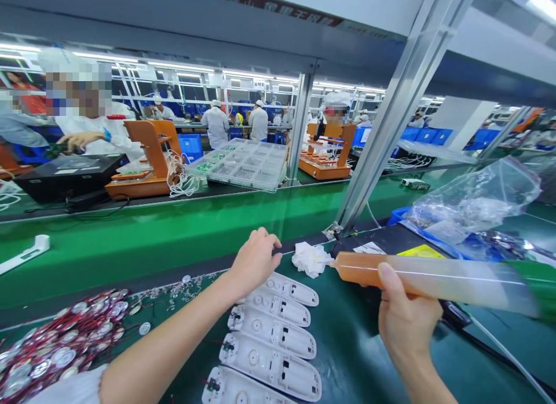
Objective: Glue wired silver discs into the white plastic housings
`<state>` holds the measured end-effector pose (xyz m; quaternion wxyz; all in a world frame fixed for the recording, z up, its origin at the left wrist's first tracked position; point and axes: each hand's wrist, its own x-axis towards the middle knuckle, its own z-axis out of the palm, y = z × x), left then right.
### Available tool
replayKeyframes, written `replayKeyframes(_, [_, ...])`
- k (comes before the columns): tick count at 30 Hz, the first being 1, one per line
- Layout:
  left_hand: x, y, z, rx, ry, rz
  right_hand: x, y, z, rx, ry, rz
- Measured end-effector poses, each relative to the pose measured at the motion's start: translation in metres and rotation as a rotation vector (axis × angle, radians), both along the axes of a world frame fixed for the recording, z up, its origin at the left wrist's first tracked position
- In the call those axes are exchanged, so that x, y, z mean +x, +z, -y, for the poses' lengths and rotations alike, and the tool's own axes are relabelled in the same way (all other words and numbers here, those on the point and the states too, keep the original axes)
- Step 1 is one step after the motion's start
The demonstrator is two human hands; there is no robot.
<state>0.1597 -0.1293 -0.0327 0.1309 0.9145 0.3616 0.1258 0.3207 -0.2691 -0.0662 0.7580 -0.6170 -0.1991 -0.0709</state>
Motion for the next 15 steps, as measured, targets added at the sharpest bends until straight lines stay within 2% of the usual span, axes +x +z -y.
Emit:
replayKeyframes(2, [0.007,-0.012,-0.004,-0.047,-0.009,0.018,-0.002,-0.004,-0.002,-0.137,-0.026,0.070])
replayKeyframes(6, [0.026,-0.030,-0.007,-0.095,-0.039,0.047,-0.009,-0.003,-0.008,-0.206,0.038,0.217])
replayKeyframes(10, [0.039,-0.038,-0.007,-0.118,-0.053,0.051,-0.009,-0.005,-0.014,-0.245,0.060,0.289])
replayKeyframes(15, [0.045,-0.042,-0.011,-0.143,-0.061,0.036,-0.005,-0.012,-0.018,-0.293,0.115,0.302])
